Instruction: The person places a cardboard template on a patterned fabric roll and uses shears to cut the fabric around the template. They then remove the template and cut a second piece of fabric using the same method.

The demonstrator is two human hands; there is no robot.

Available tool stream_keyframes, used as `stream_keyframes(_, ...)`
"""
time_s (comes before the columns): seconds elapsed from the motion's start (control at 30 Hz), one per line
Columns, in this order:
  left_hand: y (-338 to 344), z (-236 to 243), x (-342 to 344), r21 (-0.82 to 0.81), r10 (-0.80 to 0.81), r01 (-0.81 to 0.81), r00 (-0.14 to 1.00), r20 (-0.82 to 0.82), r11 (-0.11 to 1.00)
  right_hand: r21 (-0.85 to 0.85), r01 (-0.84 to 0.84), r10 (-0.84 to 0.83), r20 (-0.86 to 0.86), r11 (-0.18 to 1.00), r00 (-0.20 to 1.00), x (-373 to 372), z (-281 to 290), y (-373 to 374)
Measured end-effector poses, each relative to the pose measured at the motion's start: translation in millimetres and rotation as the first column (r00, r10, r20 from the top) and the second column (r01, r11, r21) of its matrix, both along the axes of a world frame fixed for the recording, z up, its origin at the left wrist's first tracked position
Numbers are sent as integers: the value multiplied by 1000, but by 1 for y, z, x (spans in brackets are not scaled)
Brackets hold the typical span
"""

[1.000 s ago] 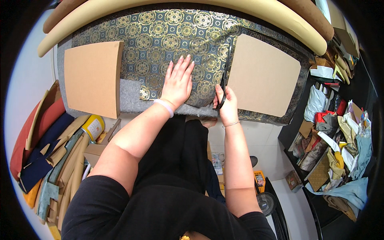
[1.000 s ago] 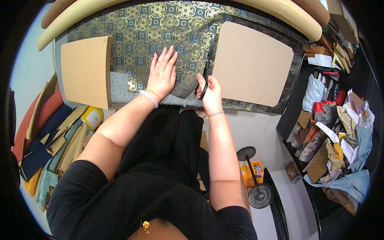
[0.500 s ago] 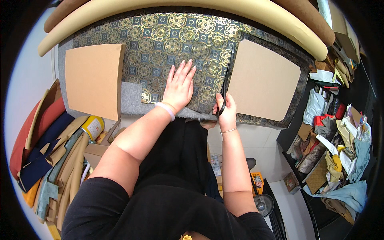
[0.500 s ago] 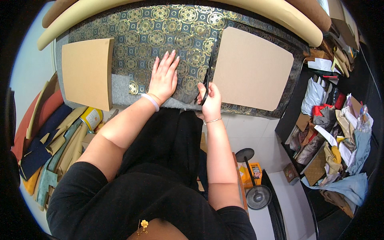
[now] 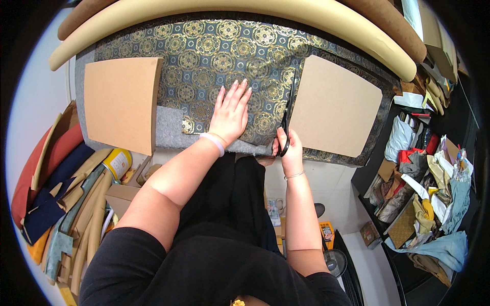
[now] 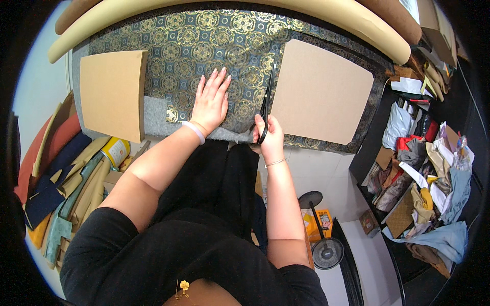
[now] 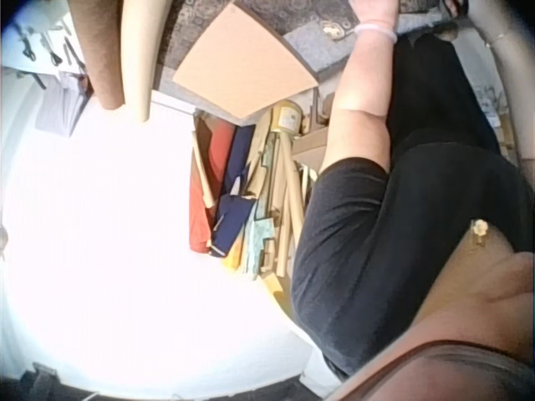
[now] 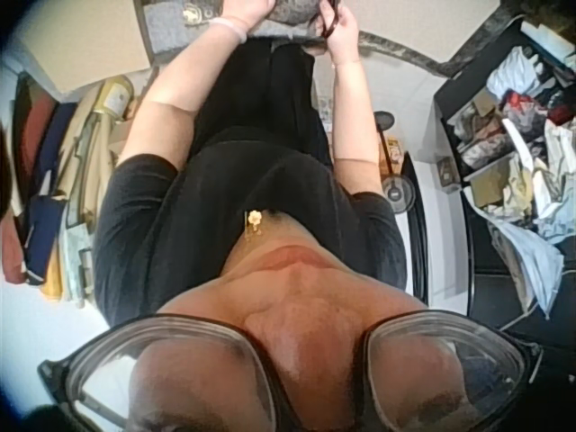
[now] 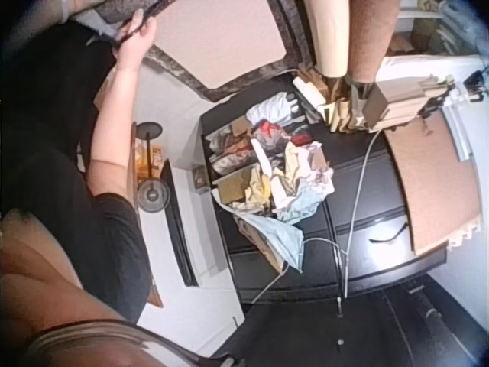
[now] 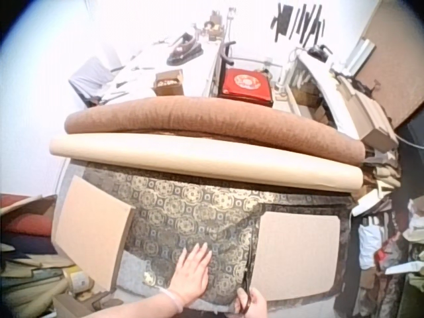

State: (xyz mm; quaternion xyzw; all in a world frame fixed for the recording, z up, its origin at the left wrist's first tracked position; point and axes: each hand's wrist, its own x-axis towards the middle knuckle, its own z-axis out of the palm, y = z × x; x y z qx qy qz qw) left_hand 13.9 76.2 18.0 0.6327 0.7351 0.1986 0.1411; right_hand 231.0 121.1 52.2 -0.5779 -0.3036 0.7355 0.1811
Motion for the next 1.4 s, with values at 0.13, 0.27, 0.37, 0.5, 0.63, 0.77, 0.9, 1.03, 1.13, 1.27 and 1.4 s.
stream_keyframes(0.13, 0, 1, 0, -4, -3, 3, 1000, -3, 1000, 18, -3, 3, -3, 1000, 1000, -3, 1, 1)
stream_keyframes(0.27, 1, 1, 0, -18, -6, 6, 1000, -4, 1000, 49, 7, -7, 13, 999, 1000, -9, -7, 15)
stream_keyframes(0.37, 1, 0, 0, -18, -7, 6, 1000, -9, 1000, 52, 6, -7, 17, 999, 1000, -9, -11, 14)
stream_keyframes(0.5, 1, 0, 1, -12, -6, 6, 1000, -12, 1000, 94, 45, -42, -34, 995, 999, -7, -14, 4)
stream_keyframes(0.63, 1, 0, 0, -12, -4, 3, 1000, -14, 1000, 97, 47, -40, -67, 994, 997, -5, -14, -5)
stream_keyframes(0.77, 0, -2, 1, -14, -3, 3, 1000, -15, 1000, 102, 28, -23, -58, 994, 998, -4, -13, -2)
stream_keyframes(0.9, 2, 0, -1, -77, -20, 18, 999, -29, 997, 86, 67, -62, -66, 994, 996, -3, -10, 3)
stream_keyframes(1.03, -4, 10, -8, -61, -201, 209, 972, 121, 976, 64, 80, -76, -67, 995, 995, 5, 0, -6)
stream_keyframes(1.13, -23, 26, -3, -92, -424, 459, 868, 259, 883, 47, 73, -70, -54, 996, 996, 15, 5, -5)
stream_keyframes(1.27, -31, 37, -1, -215, -368, 375, 927, 71, 902, 36, -42, 41, 2, 998, 999, 28, 16, -2)
stream_keyframes(1.4, -16, 45, -21, 62, -190, 181, 967, 171, 981, 13, -54, 55, -32, 998, 998, 28, 30, -6)
